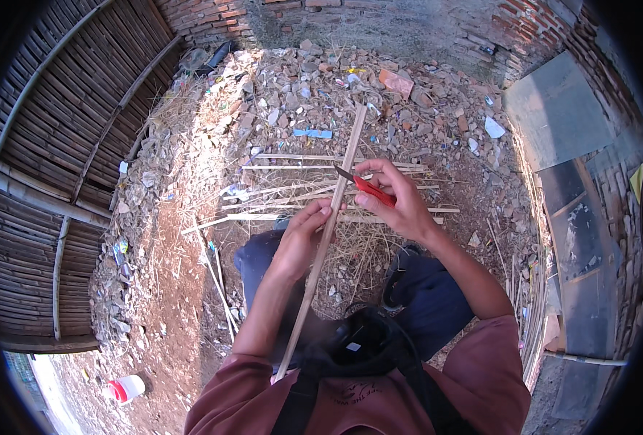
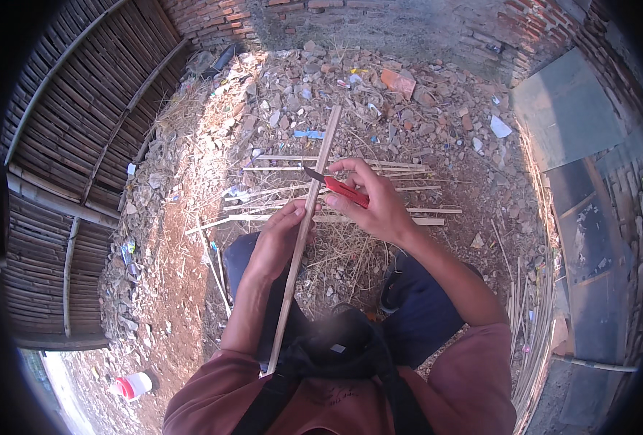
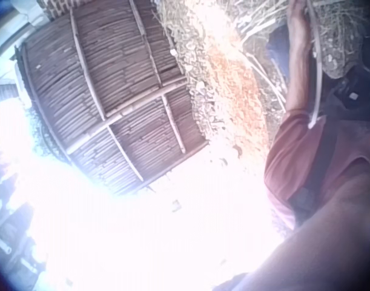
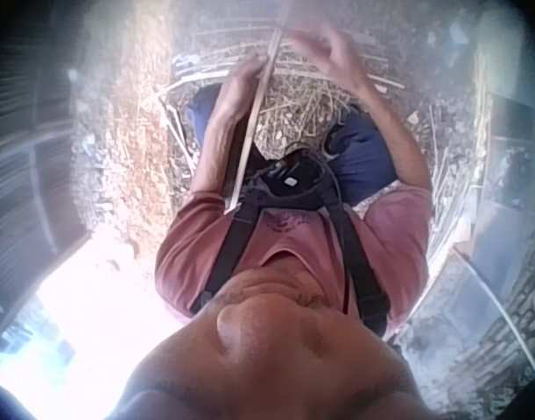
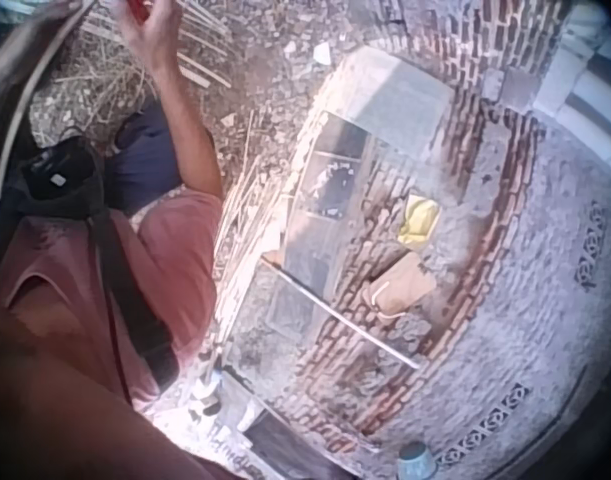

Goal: The person shaves a thin wooden stick with a utility knife while sitting on the ground. They move the knife repeatedly along the length of the wood to smooth it.

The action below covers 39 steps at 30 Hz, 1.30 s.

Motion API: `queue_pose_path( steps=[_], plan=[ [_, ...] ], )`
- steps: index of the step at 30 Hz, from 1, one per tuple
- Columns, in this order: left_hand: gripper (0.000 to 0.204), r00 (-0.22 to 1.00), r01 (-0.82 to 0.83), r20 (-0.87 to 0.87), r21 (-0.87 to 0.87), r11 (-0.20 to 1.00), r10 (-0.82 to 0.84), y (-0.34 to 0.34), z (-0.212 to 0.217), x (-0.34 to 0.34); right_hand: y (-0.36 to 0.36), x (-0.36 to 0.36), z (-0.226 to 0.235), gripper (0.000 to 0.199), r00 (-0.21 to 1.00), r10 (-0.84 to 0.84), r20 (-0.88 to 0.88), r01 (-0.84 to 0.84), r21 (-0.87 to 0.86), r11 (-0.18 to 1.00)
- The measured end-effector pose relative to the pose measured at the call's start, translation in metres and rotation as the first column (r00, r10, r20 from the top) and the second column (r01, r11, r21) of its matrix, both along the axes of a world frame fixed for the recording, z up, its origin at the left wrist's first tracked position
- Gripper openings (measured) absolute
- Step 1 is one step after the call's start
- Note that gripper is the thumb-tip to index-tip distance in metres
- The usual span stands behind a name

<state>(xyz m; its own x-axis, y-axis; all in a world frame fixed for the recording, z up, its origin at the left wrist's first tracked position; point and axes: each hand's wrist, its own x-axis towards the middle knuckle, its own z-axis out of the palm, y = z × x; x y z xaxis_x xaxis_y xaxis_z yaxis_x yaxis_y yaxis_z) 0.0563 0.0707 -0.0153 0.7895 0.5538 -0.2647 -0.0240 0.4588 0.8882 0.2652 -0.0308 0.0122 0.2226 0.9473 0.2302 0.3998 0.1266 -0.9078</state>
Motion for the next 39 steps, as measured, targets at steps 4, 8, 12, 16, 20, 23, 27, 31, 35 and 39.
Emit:
queue_pose_path(
  steps=[4, 8, 12, 16, 20, 23, 27, 31, 35, 39],
  plan=[
    [0.028, 0.994, 0.108, -0.016, 0.045, 0.993, -0.107, -0.003, 0.002, -0.001, 0.011, -0.005, -0.021, 0.04, 0.974, -0.079, -0.212, 0.091, 0.043, 0.995],
    [0.032, 0.997, 0.072, -0.014, 0.193, 0.979, -0.07, -0.004, 0.011, -0.012, 0.014, 0.002, -0.017, 0.035, 0.982, -0.051, -0.18, 0.039, -0.07, 0.997],
    [0.039, 0.867, 0.467, -0.42, 0.497, 0.732, -0.268, -0.005, 0.032, -0.053, 0.012, 0.003, -0.019, 0.034, 0.973, -0.073, -0.217, 0.079, 0.021, 0.997],
    [0.029, 0.814, 0.56, -0.432, 0.401, 0.725, -0.389, -0.021, 0.006, -0.083, 0.008, 0.006, -0.008, 0.035, 0.99, -0.109, -0.093, 0.107, -0.029, 0.994],
    [0.018, 0.979, 0.182, -0.136, 0.25, 0.951, -0.152, -0.035, -0.001, -0.086, 0.009, -0.001, -0.005, 0.036, 0.977, -0.089, -0.192, 0.096, 0.029, 0.995],
    [0.022, 0.998, 0.023, -0.068, 0.229, 0.973, -0.008, -0.035, 0.002, -0.078, 0.002, -0.007, -0.003, 0.031, 0.998, -0.041, 0.036, 0.039, 0.074, 0.996],
    [0.045, 0.992, -0.126, 0.042, 0.153, 0.98, 0.121, -0.036, -0.007, -0.075, -0.004, -0.032, -0.014, 0.029, 0.96, 0.019, 0.279, -0.073, 0.184, 0.98],
    [0.064, 0.981, -0.158, 0.152, 0.252, 0.955, 0.122, -0.037, -0.017, -0.071, -0.008, -0.052, -0.027, 0.028, 0.907, 0.1, 0.41, -0.188, 0.181, 0.965],
    [0.071, 0.956, -0.25, 0.196, 0.158, 0.955, 0.218, -0.043, -0.018, -0.066, -0.01, -0.069, -0.033, 0.025, 0.9, 0.137, 0.413, -0.218, 0.155, 0.964],
    [0.065, 0.944, -0.303, 0.202, 0.211, 0.93, 0.261, -0.045, -0.026, -0.066, -0.008, -0.072, -0.04, 0.027, 0.893, 0.141, 0.426, -0.214, 0.127, 0.969]
  ],
)
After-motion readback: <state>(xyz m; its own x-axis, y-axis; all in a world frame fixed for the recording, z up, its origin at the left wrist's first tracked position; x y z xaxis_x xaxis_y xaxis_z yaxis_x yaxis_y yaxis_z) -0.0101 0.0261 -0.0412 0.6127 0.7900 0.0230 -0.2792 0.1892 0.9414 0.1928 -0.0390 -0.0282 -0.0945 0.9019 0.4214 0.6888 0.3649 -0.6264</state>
